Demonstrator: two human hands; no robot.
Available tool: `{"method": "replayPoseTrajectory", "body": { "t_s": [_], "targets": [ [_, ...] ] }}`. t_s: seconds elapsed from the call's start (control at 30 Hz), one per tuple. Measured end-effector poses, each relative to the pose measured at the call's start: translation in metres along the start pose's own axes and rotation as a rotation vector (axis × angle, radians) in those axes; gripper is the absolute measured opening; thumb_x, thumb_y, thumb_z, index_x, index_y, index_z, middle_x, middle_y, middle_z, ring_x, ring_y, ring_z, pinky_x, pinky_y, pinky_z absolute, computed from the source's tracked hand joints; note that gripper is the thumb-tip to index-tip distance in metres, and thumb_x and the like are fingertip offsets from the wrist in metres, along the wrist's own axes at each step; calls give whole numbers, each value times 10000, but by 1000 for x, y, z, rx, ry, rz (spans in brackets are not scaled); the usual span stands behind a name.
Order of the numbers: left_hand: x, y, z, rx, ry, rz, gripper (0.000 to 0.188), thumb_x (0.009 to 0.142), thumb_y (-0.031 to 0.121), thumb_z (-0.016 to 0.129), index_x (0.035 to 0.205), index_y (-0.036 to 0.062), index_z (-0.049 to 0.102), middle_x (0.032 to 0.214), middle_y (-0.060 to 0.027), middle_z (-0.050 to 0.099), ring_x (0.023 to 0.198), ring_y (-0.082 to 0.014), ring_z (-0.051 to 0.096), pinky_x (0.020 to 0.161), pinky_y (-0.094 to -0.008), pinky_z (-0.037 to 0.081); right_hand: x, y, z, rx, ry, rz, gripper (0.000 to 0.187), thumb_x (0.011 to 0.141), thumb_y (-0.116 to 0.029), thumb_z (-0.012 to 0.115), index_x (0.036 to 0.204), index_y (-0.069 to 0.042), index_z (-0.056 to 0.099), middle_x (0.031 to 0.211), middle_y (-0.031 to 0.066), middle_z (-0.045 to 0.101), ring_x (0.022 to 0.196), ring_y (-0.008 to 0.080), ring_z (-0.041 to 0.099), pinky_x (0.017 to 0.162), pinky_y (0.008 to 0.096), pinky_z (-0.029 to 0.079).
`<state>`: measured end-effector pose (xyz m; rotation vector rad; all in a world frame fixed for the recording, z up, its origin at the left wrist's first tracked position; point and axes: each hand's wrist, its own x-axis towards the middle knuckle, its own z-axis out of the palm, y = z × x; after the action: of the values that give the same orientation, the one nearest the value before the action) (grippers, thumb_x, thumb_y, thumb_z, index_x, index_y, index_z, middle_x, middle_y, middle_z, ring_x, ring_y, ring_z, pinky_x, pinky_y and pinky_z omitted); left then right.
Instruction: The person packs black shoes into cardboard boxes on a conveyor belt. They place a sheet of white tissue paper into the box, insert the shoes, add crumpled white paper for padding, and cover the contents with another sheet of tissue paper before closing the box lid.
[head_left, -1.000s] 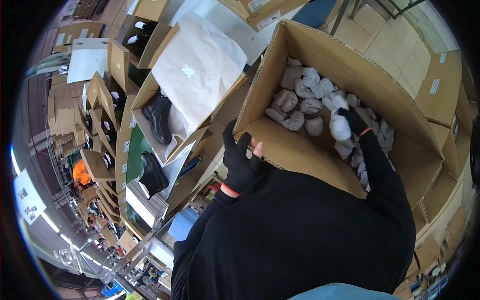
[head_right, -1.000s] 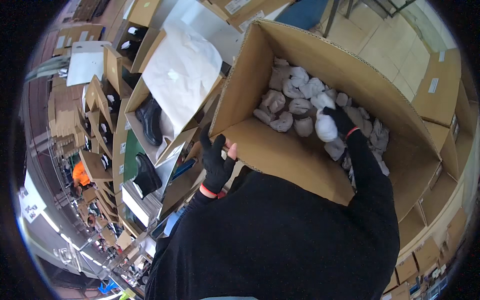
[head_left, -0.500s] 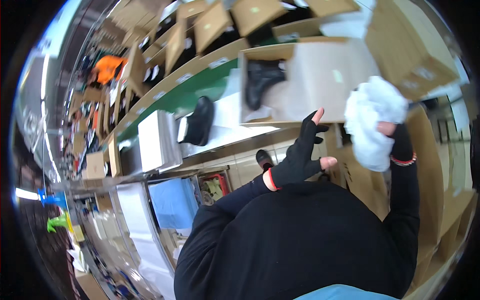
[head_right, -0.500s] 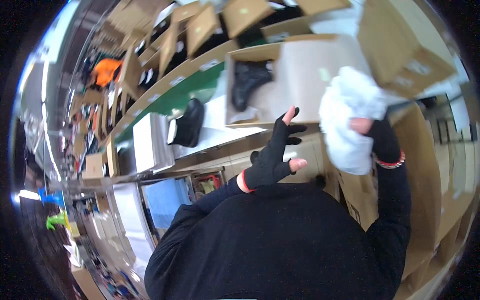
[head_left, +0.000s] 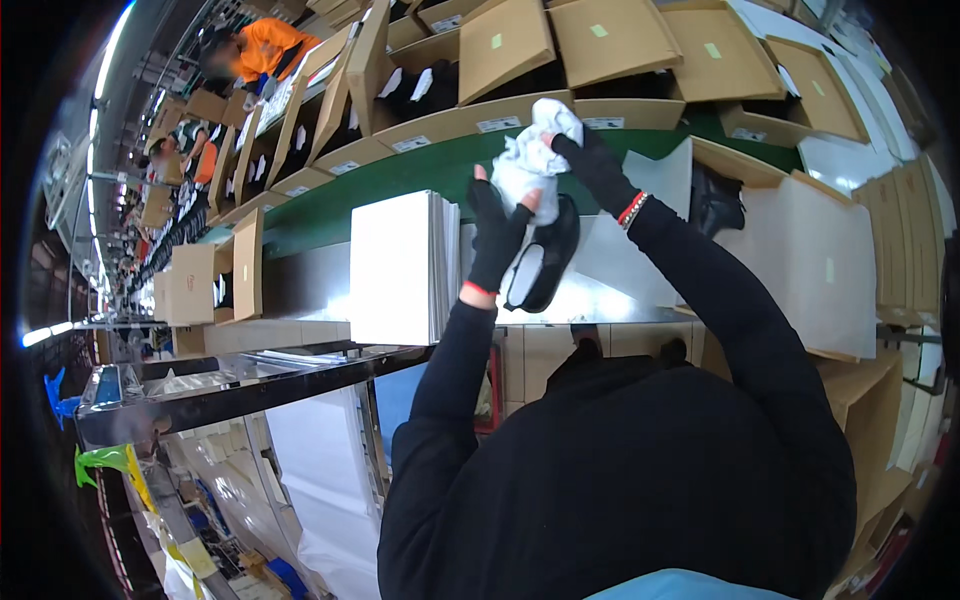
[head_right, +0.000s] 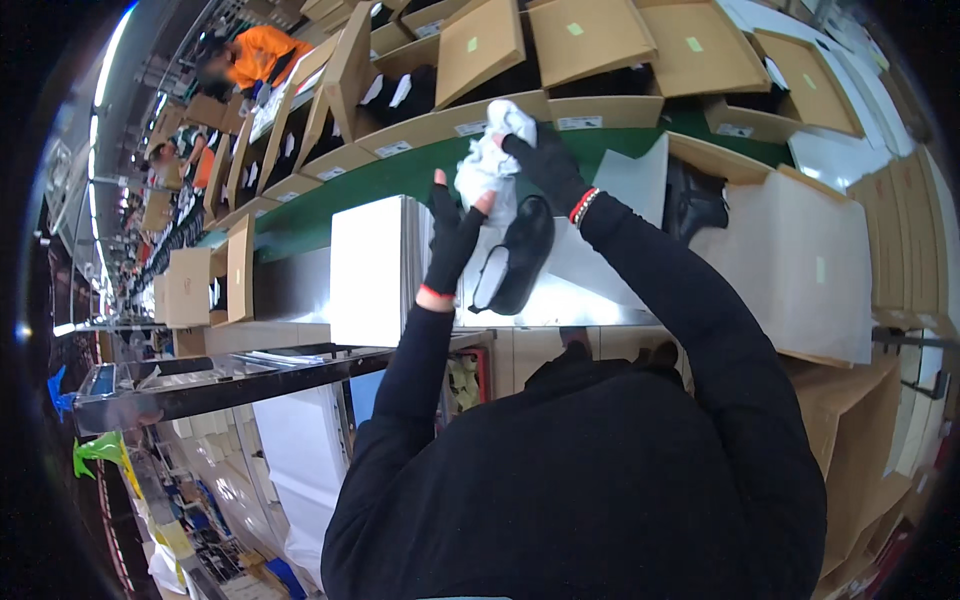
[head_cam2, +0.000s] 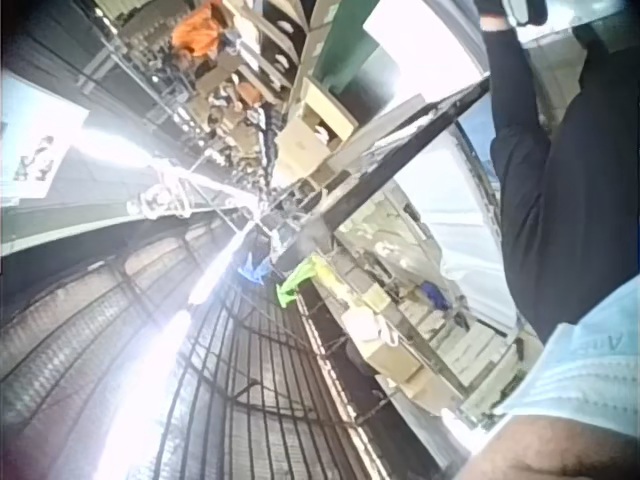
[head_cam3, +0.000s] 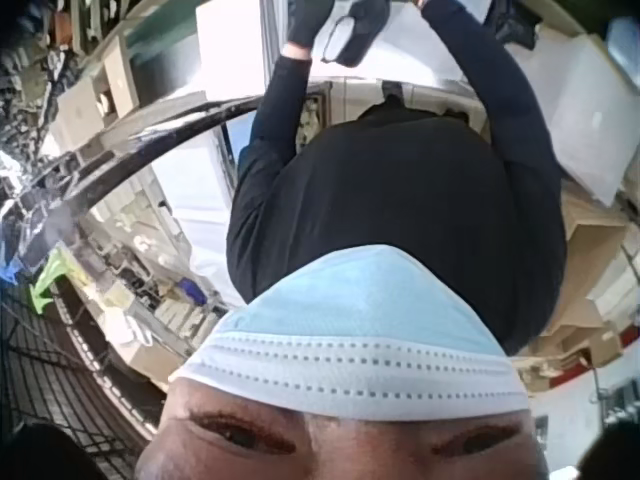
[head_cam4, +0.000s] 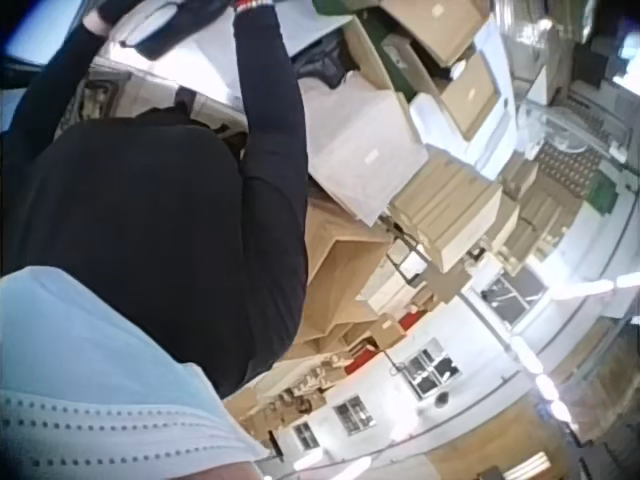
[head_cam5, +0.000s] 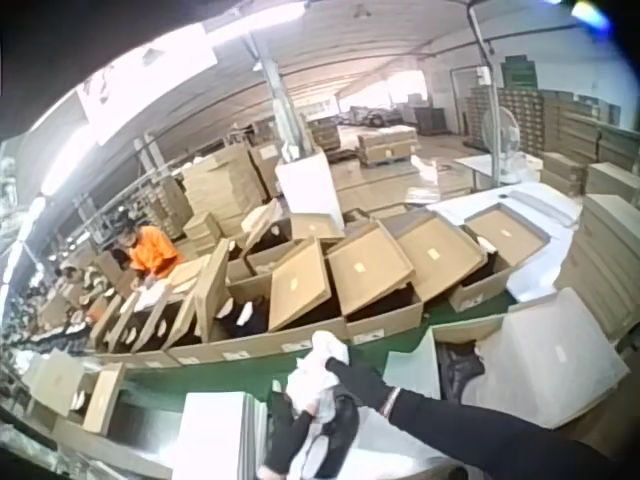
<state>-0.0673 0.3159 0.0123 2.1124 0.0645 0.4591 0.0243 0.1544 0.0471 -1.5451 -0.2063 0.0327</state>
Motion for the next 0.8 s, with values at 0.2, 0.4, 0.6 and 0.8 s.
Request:
{"method": "replayPoseTrajectory", "body": {
  "t_s": [0.2, 0.4, 0.6, 0.8],
  "targets": [
    [17, 35, -39, 114, 73, 207, 930, 723, 270, 788, 1440, 36, 246, 1412, -267, 290, 1303, -417, 348, 1022, -438, 366, 24, 18, -10, 306, -277, 198, 416, 864, -250, 647, 1195, -16, 551, 1080, 61, 617, 982, 144, 597, 848, 282, 478],
    [-21, 67, 2, 63, -67, 375, 527, 742, 130, 741, 1223, 49, 540, 993, -155, 624, 932, -295, 624, 820, -339, 478, -48, -14, -30, 682, -535, 563, 572, 906, -313, 609, 1367, -61, 383, 1184, 82, 581, 1018, 181, 591, 825, 313, 511],
    [-49, 114, 60, -411, -433, -153, 534, 763, 58, 703, 1244, 28, 472, 1158, -112, 547, 1003, -196, 573, 868, -313, 458, -103, -4, -135, -45, -539, 198, 906, 669, -143, 789, 1428, -67, 299, 1297, 142, 497, 1192, 242, 495, 978, 349, 408],
    [-66, 160, 142, 324, -656, 578, 829, 622, 41, 714, 1388, 79, 401, 1270, -158, 515, 1111, -348, 518, 938, -410, 422, -130, 13, -234, -636, -680, -41, 736, 680, -253, 764, 1316, -45, 456, 1136, 194, 596, 1044, 345, 591, 879, 386, 468]
  ]
}}
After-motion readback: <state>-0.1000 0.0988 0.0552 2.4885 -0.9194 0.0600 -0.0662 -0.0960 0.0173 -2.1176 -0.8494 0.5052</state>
